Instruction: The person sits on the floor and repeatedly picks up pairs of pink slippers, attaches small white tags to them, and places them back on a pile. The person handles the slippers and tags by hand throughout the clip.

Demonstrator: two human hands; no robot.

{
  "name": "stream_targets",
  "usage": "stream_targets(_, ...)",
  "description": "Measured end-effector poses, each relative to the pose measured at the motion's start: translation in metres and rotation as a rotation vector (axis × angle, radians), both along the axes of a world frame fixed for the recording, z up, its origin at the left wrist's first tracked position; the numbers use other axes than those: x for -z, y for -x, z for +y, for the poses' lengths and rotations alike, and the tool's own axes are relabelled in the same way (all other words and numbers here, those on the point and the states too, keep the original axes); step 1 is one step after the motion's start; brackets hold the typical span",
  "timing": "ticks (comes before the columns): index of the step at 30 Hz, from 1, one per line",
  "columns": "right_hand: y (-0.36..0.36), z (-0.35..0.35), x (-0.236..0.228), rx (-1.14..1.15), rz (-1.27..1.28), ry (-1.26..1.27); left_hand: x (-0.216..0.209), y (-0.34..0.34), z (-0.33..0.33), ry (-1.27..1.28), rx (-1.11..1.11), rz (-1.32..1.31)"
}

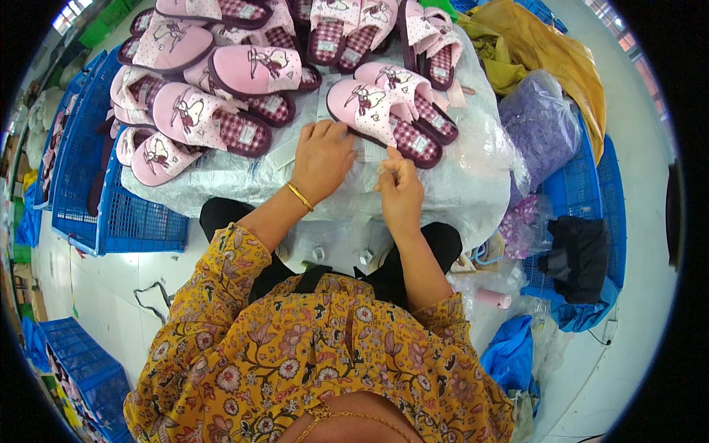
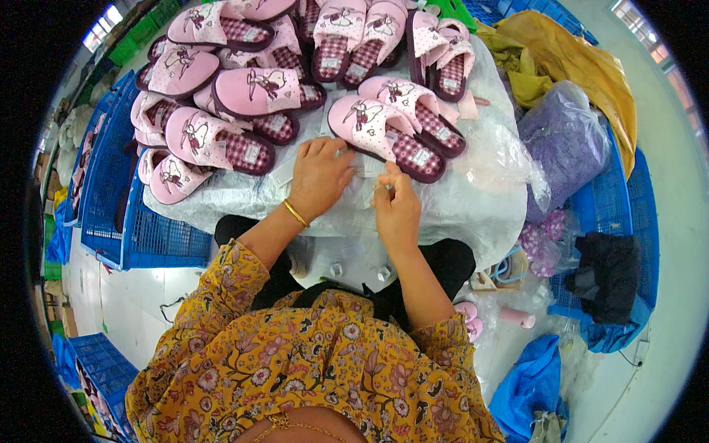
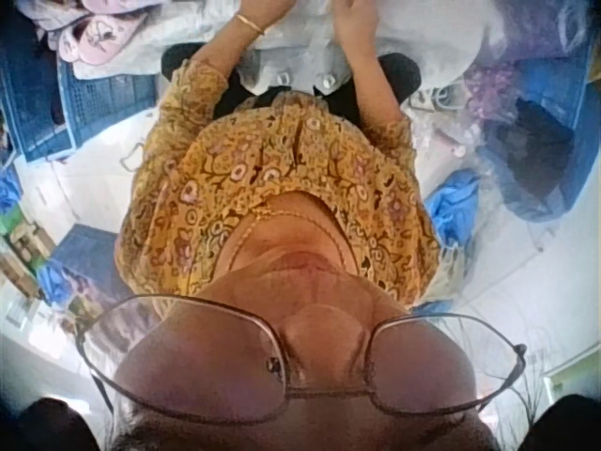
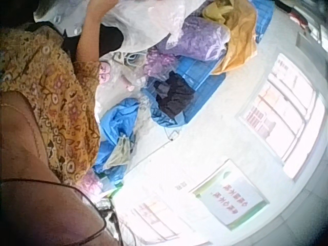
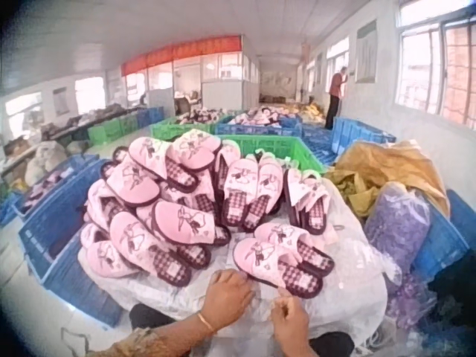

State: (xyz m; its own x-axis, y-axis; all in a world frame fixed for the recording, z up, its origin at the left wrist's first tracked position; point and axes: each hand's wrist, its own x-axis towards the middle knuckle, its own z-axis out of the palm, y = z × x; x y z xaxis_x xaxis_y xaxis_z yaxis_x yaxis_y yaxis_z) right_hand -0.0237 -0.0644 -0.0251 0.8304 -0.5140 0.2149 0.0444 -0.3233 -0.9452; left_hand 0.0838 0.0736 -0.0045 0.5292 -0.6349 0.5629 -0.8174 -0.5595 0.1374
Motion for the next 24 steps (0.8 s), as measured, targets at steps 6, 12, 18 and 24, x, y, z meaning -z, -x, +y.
stream_targets(6, 0.001, -0.003, 0.020, 0.034, -0.012, 0.054, 0.012, -0.010, 0.001, -0.075, 0.079, -0.145)
stream_targets(12, -0.001, -0.002, 0.015, -0.022, -0.023, -0.086, 0.000, -0.004, 0.004, -0.024, 0.140, -0.146)
stream_targets(18, -0.002, -0.004, 0.016, -0.037, 0.003, -0.122, 0.001, 0.000, 0.002, 0.120, 0.145, -0.126)
stream_targets(24, -0.005, -0.004, 0.019, -0.019, -0.004, -0.150, -0.002, 0.002, 0.001, 0.246, 0.170, -0.168)
